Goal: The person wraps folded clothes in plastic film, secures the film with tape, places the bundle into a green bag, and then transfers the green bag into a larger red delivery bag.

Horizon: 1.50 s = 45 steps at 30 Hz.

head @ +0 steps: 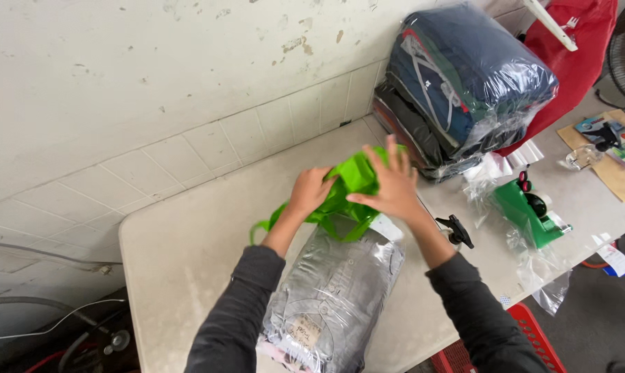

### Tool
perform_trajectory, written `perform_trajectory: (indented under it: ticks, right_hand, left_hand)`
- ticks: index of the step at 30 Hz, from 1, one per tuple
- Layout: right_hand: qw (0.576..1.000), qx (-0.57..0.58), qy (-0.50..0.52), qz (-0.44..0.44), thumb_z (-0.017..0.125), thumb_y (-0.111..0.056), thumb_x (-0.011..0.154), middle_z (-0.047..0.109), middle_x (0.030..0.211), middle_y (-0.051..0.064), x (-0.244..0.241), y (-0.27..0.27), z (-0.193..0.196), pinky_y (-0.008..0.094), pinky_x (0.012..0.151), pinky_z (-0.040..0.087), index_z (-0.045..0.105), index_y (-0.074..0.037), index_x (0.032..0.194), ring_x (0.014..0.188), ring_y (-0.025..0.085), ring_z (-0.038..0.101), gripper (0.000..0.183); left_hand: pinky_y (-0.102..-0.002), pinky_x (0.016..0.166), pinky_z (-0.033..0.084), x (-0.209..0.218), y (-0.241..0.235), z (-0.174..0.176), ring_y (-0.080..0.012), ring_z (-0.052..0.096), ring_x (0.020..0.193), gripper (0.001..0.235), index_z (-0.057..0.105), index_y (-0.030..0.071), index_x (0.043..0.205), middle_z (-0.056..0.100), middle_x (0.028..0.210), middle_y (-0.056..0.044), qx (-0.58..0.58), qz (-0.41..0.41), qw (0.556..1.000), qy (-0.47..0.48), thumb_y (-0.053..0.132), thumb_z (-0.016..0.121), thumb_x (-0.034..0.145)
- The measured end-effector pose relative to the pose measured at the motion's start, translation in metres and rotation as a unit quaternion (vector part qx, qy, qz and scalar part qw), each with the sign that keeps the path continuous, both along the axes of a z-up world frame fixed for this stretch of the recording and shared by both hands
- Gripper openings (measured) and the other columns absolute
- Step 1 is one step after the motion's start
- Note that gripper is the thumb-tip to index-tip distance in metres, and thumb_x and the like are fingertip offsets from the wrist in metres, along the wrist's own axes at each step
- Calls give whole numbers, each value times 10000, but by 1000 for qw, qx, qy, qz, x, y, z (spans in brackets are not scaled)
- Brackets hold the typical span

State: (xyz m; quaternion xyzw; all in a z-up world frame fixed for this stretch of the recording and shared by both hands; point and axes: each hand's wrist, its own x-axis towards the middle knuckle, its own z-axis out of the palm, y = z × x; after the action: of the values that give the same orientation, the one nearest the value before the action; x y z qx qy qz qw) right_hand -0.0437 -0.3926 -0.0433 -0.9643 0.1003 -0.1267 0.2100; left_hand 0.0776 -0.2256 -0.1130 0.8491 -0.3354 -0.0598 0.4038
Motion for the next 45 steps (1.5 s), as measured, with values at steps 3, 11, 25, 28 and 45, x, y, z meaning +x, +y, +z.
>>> perform_trajectory:
  ticks: [3,11,25,28,45]
  right_hand:
    - [974,-223,33,-21,447,-597,868,460,1403,9,29,-20,-58,748,903,253,612,-214,1179,1326,409,304,521]
    - [970,-153,-187,-13,662,12,672,295,1384,214,31,-67,-20,513,819,484,414,-15,1347,1026,438,540,720]
    - [949,37,-196,-243,609,103,684,-67,1509,136,13,-99,-88,506,948,448,509,-23,1286,1078,445,513,623]
    - [910,-23,-354,-215,543,58,760,-45,1515,164,-21,-70,-96,452,992,445,424,-45,1368,1229,394,469,628]
    - [988,13,-127,-82,514,62,850,418,1360,255,-205,41,-267,449,928,504,432,89,1280,1200,402,487,439]
  left_hand:
    - [-381,822,531,7,-15,57,-263,658,929,248,646,94,1110,680,973,-120,59,-97,992,-58,78,563,877]
    - [-643,852,380,87,6,34,-467,536,1089,135,711,93,915,662,989,-177,359,151,901,-190,111,638,803]
    - [-432,793,462,59,-17,38,-298,605,912,273,651,104,685,556,1257,-111,-160,-129,968,-143,-161,581,689]
    - [-407,766,516,59,-18,15,-300,599,972,234,617,96,833,542,1258,-101,-140,-76,922,-354,-128,611,763]
    - [-370,1045,426,-85,129,-113,-317,511,1217,577,562,17,1064,485,1320,-187,-112,-112,982,-108,-262,447,573]
